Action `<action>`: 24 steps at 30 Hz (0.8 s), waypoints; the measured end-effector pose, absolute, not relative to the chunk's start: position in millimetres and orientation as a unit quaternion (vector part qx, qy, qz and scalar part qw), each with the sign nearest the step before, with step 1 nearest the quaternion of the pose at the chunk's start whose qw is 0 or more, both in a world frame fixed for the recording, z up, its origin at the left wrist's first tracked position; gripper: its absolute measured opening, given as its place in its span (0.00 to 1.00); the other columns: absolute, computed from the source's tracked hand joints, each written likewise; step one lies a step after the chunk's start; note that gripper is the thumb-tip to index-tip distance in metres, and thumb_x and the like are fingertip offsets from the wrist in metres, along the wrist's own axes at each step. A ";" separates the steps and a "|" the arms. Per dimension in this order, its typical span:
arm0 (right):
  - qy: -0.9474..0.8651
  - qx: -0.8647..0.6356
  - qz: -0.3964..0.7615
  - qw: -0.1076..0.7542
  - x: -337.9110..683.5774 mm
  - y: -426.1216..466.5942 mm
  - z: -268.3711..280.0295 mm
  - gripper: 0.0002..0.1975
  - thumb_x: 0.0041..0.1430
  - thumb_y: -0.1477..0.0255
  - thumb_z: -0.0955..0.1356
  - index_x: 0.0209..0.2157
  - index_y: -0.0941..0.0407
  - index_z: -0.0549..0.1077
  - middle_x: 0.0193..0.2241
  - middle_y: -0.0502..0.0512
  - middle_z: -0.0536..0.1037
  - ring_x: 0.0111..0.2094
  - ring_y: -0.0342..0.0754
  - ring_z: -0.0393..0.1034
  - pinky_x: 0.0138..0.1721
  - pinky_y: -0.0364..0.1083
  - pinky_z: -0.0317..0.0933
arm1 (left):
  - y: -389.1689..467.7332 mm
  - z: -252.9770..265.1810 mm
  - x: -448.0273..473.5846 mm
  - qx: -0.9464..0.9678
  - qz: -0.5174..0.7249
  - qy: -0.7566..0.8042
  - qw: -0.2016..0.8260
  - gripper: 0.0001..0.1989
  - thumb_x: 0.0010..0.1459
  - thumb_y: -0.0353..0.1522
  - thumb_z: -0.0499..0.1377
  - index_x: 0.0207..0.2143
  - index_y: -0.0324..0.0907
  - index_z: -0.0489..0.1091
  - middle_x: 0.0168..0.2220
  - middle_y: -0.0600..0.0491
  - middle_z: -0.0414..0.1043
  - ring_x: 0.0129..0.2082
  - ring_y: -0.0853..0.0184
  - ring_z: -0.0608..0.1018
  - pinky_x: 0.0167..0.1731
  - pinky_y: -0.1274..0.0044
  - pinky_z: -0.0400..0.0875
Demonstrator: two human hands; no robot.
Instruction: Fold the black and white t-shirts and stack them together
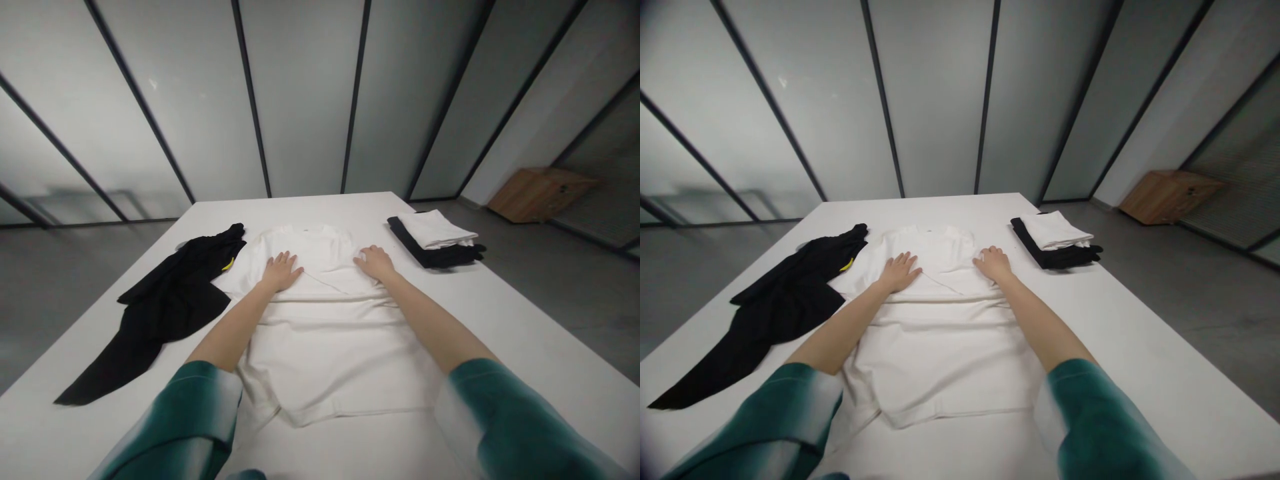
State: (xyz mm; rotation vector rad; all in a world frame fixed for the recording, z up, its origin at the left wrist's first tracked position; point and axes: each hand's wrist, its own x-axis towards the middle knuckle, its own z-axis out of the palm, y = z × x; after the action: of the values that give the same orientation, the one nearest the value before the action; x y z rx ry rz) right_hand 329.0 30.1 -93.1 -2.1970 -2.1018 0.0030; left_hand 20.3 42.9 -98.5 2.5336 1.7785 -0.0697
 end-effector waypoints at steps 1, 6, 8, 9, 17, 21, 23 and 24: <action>-0.688 -0.724 -0.012 0.054 328.8 28.3 -95.9 0.25 0.68 0.60 0.60 0.56 0.61 0.71 0.55 0.70 0.71 0.56 0.61 0.64 0.54 0.53 0.59 | 43.3 -101.1 19.3 0.815 -0.024 0.578 0.026 0.34 0.68 0.49 0.38 0.70 0.42 0.51 0.72 0.43 0.44 0.71 0.52 0.50 0.66 0.58 0.47; -0.674 -0.736 -0.007 0.069 330.5 17.1 -99.0 0.22 0.69 0.64 0.58 0.55 0.60 0.72 0.52 0.68 0.72 0.52 0.58 0.68 0.49 0.50 0.62 | 32.4 -99.8 18.7 0.808 -0.037 0.588 0.028 0.36 0.68 0.50 0.38 0.70 0.40 0.49 0.72 0.41 0.43 0.71 0.49 0.50 0.65 0.55 0.48; -0.683 -0.727 0.001 0.070 329.8 12.5 -97.4 0.21 0.69 0.65 0.58 0.54 0.60 0.73 0.51 0.66 0.73 0.51 0.57 0.70 0.49 0.49 0.62 | 21.6 -94.3 18.7 0.806 -0.044 0.590 0.017 0.36 0.67 0.50 0.39 0.69 0.39 0.52 0.71 0.39 0.47 0.70 0.48 0.54 0.63 0.55 0.53; -0.692 -0.718 0.003 0.071 329.2 10.0 -96.9 0.21 0.69 0.65 0.58 0.54 0.60 0.73 0.51 0.66 0.74 0.51 0.56 0.70 0.49 0.49 0.62 | 15.6 -90.0 18.2 0.806 -0.049 0.590 0.012 0.36 0.67 0.51 0.40 0.68 0.39 0.53 0.70 0.38 0.50 0.68 0.47 0.57 0.61 0.56 0.57; -0.775 -0.624 0.013 0.098 334.1 -7.5 -105.1 0.21 0.66 0.69 0.63 0.57 0.61 0.72 0.49 0.64 0.75 0.51 0.55 0.69 0.54 0.48 0.59 | 12.6 -29.2 22.2 0.801 -0.192 0.567 0.024 0.27 0.64 0.48 0.48 0.49 0.40 0.76 0.49 0.37 0.77 0.52 0.48 0.77 0.50 0.62 0.69; -0.762 -0.634 0.018 0.130 338.5 -12.4 -109.0 0.19 0.64 0.70 0.63 0.54 0.60 0.73 0.48 0.64 0.76 0.50 0.54 0.69 0.53 0.48 0.60 | 44.2 -26.0 53.1 0.825 -0.116 0.554 -0.016 0.22 0.65 0.35 0.48 0.57 0.40 0.70 0.53 0.38 0.74 0.53 0.50 0.76 0.49 0.63 0.71; -0.754 -0.641 0.021 0.142 339.8 -13.9 -110.5 0.18 0.63 0.72 0.64 0.53 0.59 0.74 0.48 0.63 0.76 0.50 0.54 0.70 0.53 0.48 0.60 | 60.7 -36.2 73.5 0.839 -0.045 0.542 -0.017 0.27 0.65 0.31 0.47 0.66 0.44 0.59 0.61 0.40 0.67 0.54 0.52 0.76 0.49 0.64 0.71; -0.751 -0.643 0.021 0.147 340.3 -14.4 -111.3 0.18 0.62 0.72 0.64 0.53 0.59 0.74 0.48 0.62 0.76 0.50 0.53 0.70 0.53 0.48 0.60 | 68.9 -42.7 83.7 0.848 -0.023 0.530 -0.010 0.30 0.64 0.30 0.47 0.69 0.47 0.53 0.65 0.41 0.61 0.54 0.53 0.76 0.49 0.65 0.72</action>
State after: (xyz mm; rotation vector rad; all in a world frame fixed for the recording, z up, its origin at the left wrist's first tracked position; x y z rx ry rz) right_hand 340.3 -14.4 -111.3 -1.8497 -2.1622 0.0595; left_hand 83.7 68.9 -42.7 2.6806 1.6751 -0.0718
